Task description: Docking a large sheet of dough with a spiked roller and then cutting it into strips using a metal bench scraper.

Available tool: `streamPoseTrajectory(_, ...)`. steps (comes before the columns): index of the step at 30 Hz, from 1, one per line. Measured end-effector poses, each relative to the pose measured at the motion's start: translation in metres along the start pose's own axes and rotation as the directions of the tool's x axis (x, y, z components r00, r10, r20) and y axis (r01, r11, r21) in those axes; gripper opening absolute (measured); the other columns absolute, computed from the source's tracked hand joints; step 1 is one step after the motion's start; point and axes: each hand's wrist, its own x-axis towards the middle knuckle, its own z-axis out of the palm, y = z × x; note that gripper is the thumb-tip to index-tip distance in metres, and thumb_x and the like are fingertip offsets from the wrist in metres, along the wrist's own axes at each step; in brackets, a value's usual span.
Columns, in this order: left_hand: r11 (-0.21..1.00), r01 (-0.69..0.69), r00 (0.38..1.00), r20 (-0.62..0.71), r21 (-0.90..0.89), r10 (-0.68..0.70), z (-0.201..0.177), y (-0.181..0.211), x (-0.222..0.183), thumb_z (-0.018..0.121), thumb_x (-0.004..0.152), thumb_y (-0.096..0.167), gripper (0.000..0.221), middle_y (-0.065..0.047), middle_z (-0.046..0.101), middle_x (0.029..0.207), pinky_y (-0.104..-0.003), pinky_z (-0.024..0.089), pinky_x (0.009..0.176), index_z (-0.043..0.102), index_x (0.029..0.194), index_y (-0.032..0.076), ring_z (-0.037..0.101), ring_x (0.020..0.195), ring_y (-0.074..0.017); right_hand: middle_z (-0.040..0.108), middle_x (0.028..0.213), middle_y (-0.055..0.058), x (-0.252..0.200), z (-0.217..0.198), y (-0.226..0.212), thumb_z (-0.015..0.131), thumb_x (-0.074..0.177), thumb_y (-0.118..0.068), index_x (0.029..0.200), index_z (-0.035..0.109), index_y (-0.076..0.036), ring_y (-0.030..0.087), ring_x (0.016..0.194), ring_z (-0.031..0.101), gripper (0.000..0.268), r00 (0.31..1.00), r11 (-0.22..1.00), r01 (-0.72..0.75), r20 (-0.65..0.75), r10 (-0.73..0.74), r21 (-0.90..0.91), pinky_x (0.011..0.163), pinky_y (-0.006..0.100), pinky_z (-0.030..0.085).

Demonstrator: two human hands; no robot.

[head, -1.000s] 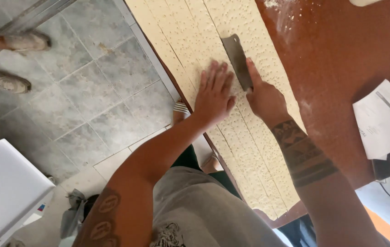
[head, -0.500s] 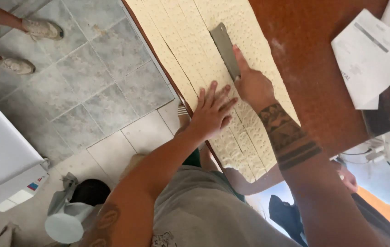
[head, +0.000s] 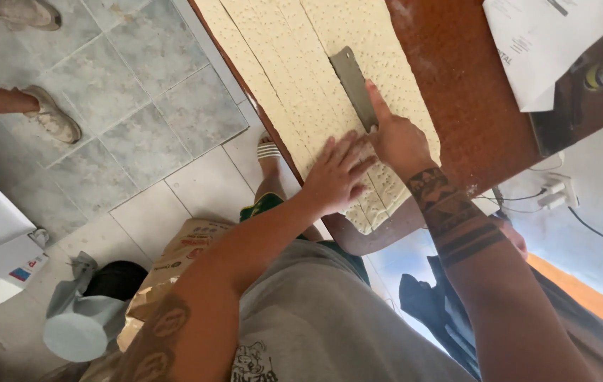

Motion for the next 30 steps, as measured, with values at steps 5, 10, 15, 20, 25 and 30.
streamPoseTrajectory(5,0.996,0.055,0.998,0.032,0.072,-0.057,-0.008,0.006,-0.006,0.038,0.108,0.057,0.06,-0.008,0.013,0.172,-0.06,0.003,0.126,0.033,0.163,0.034,0.0,0.158,-0.0379,0.066,0.13,0.025,-0.046,0.028,0.042,0.045,0.105,-0.024,0.166,-0.003,-0.039,0.043,0.124,0.063,0.079,0.996,0.998,-0.053,0.068,0.055,-0.021,0.1,0.057,0.051)
streamPoseTrajectory(10,0.997,-0.021,0.997,0.072,0.073,0.016,-0.006,0.045,-0.016,0.041,0.106,0.055,0.06,-0.012,0.022,0.17,-0.06,0.004,0.126,0.037,0.16,0.029,0.006,0.157,-0.0394,0.065,0.132,0.023,-0.059,0.039,0.051,0.047,0.105,-0.024,0.166,-0.007,-0.041,0.041,0.125,0.062,0.083,0.993,0.997,-0.078,0.083,0.08,-0.018,0.101,0.054,0.051)
streamPoseTrajectory(15,0.986,-0.135,0.981,0.155,0.101,0.118,-0.007,0.057,-0.025,0.041,0.105,0.061,0.06,-0.007,0.024,0.169,-0.067,0.006,0.123,0.037,0.159,0.036,0.007,0.158,-0.0359,0.066,0.13,0.023,-0.081,0.049,0.072,0.046,0.104,-0.024,0.166,-0.005,-0.042,0.042,0.124,0.062,0.082,0.992,0.997,-0.074,0.1,0.076,-0.024,0.102,0.055,0.051)
streamPoseTrajectory(20,0.987,-0.129,0.976,0.189,0.094,0.11,0.004,0.057,-0.021,0.038,0.105,0.061,0.062,-0.007,0.021,0.171,-0.067,0.004,0.123,0.032,0.162,0.037,0.005,0.159,-0.0351,0.065,0.134,0.021,-0.123,0.08,0.107,0.043,0.106,-0.029,0.166,-0.003,-0.044,0.041,0.123,0.065,0.077,0.982,0.988,-0.148,0.115,0.152,-0.042,0.102,0.053,0.051)
streamPoseTrajectory(25,0.989,-0.148,0.985,0.099,0.029,0.144,0.028,0.048,-0.026,0.049,0.102,0.058,0.063,-0.011,0.023,0.17,-0.071,0.004,0.122,0.041,0.159,0.032,0.008,0.159,-0.0383,0.067,0.131,0.021,-0.169,0.114,0.144,0.04,0.106,-0.03,0.167,0.002,-0.042,0.041,0.12,0.067,0.073,0.976,0.983,-0.182,0.118,0.181,-0.002,0.1,0.053,0.053)
streamPoseTrajectory(30,0.978,-0.181,0.959,-0.239,-0.103,0.152,0.027,0.002,-0.049,0.057,0.1,0.044,0.063,-0.018,0.035,0.161,-0.071,0.025,0.116,0.043,0.158,0.023,0.029,0.153,-0.0436,0.073,0.118,0.022,-0.205,0.189,0.217,0.05,0.099,-0.026,0.169,0.007,-0.035,0.041,0.105,0.074,0.083,0.993,0.989,-0.095,-0.059,0.102,0.109,0.088,0.052,0.06)
